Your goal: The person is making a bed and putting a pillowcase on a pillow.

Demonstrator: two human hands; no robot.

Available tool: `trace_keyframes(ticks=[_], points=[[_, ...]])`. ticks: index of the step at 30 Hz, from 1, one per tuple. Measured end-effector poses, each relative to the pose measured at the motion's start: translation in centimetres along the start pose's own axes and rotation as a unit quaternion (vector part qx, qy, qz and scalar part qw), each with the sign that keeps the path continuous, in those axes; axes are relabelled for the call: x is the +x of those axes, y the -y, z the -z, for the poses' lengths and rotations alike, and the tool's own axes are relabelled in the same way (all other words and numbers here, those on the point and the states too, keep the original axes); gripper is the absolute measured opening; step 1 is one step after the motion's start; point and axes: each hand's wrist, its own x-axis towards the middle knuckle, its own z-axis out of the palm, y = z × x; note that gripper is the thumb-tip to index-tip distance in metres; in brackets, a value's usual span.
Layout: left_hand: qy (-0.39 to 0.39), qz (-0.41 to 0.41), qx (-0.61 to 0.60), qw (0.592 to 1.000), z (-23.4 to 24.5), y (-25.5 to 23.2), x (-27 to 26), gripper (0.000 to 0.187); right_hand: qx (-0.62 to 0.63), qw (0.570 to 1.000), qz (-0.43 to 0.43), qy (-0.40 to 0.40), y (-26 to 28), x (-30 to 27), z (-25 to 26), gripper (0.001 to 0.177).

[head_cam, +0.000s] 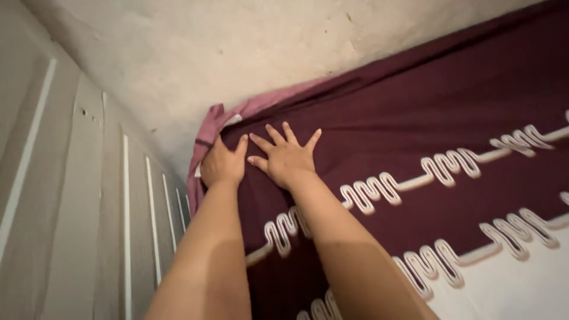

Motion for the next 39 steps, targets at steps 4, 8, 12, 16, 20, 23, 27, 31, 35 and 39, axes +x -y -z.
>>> trace_keyframes(ticks=[4,8,12,16,20,23,27,31,35,39], points=[[-0.027,-0.01,-0.055,0.998,-2.9,3.1,2.8,0.085,0.002,1.0,0.012,-0.022,0.4,3.4,-0.5,0.065],[0.036,0.027,-0.101,0.994,-5.7,6.6,6.3,0.095,-0.005,0.998,0.037,-0.055,1.1,6.3,-1.4,0.061],[0.101,0.116,-0.185,0.971,-5.7,7.8,7.4,0.102,-0.03,0.992,0.08,-0.096,0.8,8.4,-2.2,0.064],[0.092,0.089,-0.227,0.966,-8.0,10.2,9.3,0.102,-0.057,0.989,0.099,-0.089,1.5,10.1,-2.0,0.066],[0.095,0.1,-0.253,0.958,-11.2,12.8,11.5,0.096,-0.057,0.993,0.086,-0.051,2.1,11.5,-2.4,0.071],[0.089,0.078,-0.262,0.958,-15.0,15.9,14.7,0.09,-0.041,0.997,0.066,-0.029,2.4,11.9,-2.8,0.076],[0.128,0.22,-0.343,0.904,-14.5,14.1,14.1,0.086,-0.031,0.998,0.046,-0.026,2.4,12.1,-2.4,0.076],[0.153,0.316,-0.34,0.872,-12.4,12.7,11.9,0.077,-0.038,0.994,0.086,-0.063,1.9,12.3,-4.1,0.069],[0.142,0.319,-0.327,0.878,-13.8,12.2,9.8,0.073,0.001,0.981,0.154,-0.119,1.6,11.7,-4.6,0.053],[0.12,0.319,-0.306,0.889,-14.2,13.6,9.0,0.072,0.0,0.989,0.137,-0.057,2.4,10.4,-2.9,0.049]])
